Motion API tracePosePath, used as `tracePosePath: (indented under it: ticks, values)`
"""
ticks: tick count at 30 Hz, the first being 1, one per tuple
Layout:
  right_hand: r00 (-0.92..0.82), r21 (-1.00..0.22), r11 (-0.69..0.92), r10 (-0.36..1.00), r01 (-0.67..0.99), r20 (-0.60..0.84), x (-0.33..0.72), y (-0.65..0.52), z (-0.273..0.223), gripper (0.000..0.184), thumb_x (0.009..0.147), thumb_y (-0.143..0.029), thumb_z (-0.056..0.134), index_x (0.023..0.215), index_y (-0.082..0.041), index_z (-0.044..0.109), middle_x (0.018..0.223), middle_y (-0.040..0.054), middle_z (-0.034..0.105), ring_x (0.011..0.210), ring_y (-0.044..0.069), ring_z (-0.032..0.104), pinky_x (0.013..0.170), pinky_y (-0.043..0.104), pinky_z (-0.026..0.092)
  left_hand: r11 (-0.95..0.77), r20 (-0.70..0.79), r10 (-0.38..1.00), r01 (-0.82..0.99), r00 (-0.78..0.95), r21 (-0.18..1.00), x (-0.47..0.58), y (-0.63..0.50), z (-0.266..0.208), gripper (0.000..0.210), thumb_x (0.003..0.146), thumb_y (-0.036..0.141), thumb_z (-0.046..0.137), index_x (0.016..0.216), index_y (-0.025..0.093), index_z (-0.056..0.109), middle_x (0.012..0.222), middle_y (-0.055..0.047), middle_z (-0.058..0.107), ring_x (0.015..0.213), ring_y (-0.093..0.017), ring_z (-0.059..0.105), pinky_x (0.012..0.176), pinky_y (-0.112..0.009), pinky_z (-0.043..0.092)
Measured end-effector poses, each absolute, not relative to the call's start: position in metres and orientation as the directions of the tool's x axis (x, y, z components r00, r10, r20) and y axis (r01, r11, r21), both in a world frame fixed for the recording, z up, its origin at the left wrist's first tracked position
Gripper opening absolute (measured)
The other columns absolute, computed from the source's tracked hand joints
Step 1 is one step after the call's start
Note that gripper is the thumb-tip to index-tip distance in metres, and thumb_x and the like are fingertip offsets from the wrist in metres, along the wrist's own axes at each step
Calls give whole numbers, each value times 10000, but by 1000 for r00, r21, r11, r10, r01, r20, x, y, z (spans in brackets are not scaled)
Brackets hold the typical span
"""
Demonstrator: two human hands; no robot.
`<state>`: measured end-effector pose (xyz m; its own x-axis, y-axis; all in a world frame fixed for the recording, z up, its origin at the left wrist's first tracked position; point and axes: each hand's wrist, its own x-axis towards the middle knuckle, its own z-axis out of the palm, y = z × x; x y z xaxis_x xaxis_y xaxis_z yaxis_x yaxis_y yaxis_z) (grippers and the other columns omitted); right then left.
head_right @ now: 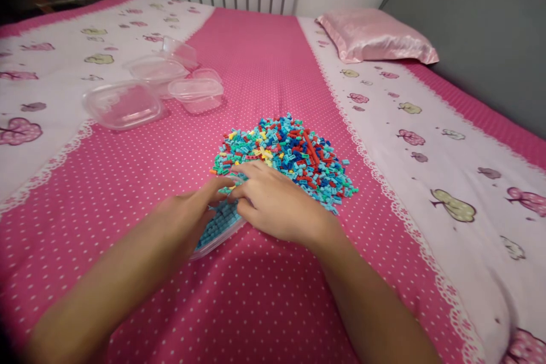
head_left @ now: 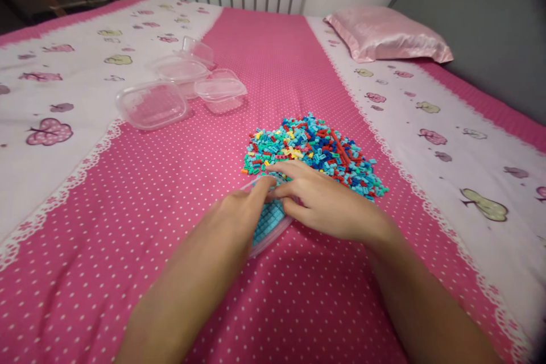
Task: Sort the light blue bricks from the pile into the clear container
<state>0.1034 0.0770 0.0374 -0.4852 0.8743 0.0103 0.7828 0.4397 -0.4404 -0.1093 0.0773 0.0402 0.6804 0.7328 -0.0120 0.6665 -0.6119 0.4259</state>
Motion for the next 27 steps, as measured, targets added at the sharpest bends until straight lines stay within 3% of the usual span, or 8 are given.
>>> tracePosePath:
  ticks: [5, 11, 18, 23, 27]
  values:
    - [-463, -456, 437, 884, 776, 60, 105, 77, 39, 311, 992, -143, 476, 942, -213, 775, 1263, 107, 643, 1343, 263, 524, 1171, 475, 403, -612, -4, 726, 650, 687, 451, -109, 81, 34, 566, 1007, 88, 378, 1522, 319, 346, 1136, -70, 722, 954, -222, 725, 786, -335, 536]
    - [-483, -462, 444, 875, 768, 38, 106, 76, 39, 299, 983, -140, 487, 963, -215, 776, 1337, 105, 624, 1387, 261, 490, 1194, 474, 374, -634, -13, 695, 621, 719, 461, -110, 91, 22, 565, 956, 98, 421, 1470, 329, 379, 1102, -66, 734, 849, -220, 741, 626, -282, 506]
    - [-492, -475, 452, 869, 755, 46, 105, 75, 40, 291, 973, -129, 495, 982, -201, 777, 1392, 115, 602, 1394, 260, 485, 1204, 465, 360, -642, 22, 691, 600, 722, 477, -109, 90, 20, 563, 956, 87, 409, 1462, 334, 399, 1233, -68, 715, 981, -231, 736, 753, -333, 549]
    - [-543, -478, 493, 839, 727, 40, 105, 76, 40, 280, 972, -122, 512, 938, -232, 767, 1233, 92, 642, 1323, 251, 523, 1164, 469, 402, -633, 59, 720, 619, 691, 465, -105, 80, 36, 499, 994, 80, 386, 1438, 301, 436, 1208, -72, 718, 1003, -224, 724, 767, -329, 542]
    - [-532, -486, 473, 846, 735, 18, 104, 77, 39, 274, 975, -130, 516, 949, -216, 775, 1220, 101, 631, 1306, 252, 522, 1166, 458, 396, -648, 59, 703, 604, 709, 463, -106, 83, 33, 568, 957, 37, 400, 1462, 298, 399, 1208, -74, 715, 994, -213, 717, 757, -312, 539]
